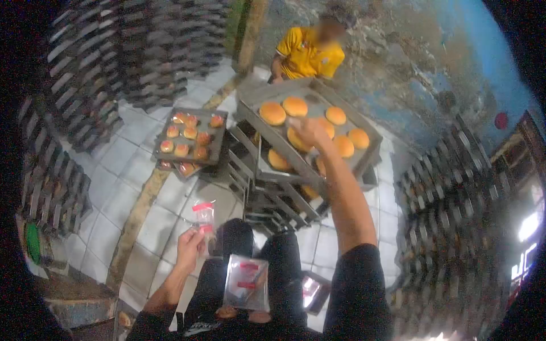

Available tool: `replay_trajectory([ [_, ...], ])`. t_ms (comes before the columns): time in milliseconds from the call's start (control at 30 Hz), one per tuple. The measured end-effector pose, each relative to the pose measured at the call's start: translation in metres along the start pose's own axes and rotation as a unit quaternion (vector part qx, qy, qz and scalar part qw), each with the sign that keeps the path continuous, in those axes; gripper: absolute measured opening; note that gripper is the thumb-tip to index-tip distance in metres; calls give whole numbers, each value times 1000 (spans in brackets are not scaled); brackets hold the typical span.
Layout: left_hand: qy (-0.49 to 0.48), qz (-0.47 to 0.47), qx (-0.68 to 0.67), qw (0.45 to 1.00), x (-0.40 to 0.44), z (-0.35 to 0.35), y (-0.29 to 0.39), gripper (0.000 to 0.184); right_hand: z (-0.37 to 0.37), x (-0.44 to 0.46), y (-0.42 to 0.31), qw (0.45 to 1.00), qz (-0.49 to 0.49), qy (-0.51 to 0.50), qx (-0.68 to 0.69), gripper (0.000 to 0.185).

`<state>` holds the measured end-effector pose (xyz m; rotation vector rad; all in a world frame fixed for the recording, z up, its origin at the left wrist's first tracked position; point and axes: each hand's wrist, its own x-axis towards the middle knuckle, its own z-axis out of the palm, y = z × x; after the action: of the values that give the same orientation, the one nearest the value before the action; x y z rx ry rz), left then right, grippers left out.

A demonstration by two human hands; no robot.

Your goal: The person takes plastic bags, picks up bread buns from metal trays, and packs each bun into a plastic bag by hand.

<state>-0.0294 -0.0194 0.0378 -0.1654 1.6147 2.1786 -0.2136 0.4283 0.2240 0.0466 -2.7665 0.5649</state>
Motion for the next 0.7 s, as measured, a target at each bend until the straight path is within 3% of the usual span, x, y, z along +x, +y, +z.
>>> replay_trajectory([
  [33,24,14,33,999,-2,-8,0,25,10,11,9,996,36,-51,-62,58],
  [133,57,54,21,997,-8,-38,-2,24,-12,6,-21,986,86,-49,-136,69],
  [267,80,27,31,996,-3,-58,-11,22,-38,-39,-43,985,45,-24,-166,77],
  [333,75,26,-57,995,6,-36,-2,23,-47,-61,-42,991,109,-54,60,71],
  [367,73,23,-56,996,10,-25,4,23,-51,-74,-47,990,113,-55,59,71],
  [400,67,26,-100,992,17,-12,11,24,-59,-89,-64,978,117,20,172,67],
  [433,61,36,-151,986,26,-1,17,24,-68,-101,-83,949,111,94,279,65],
  [500,52,29,-220,974,46,21,25,26,-58,-146,-118,850,103,135,499,57],
  [533,42,8,-264,964,53,29,28,28,-53,-170,-133,824,87,66,556,52],
  [567,40,12,-268,963,62,39,28,28,-34,-196,-150,814,137,48,562,47],
  [633,17,-40,-235,971,75,63,28,36,0,-245,-193,902,102,28,418,43],
  [700,-45,-119,-245,961,66,94,41,32,40,-276,-197,956,-99,64,268,43],
])
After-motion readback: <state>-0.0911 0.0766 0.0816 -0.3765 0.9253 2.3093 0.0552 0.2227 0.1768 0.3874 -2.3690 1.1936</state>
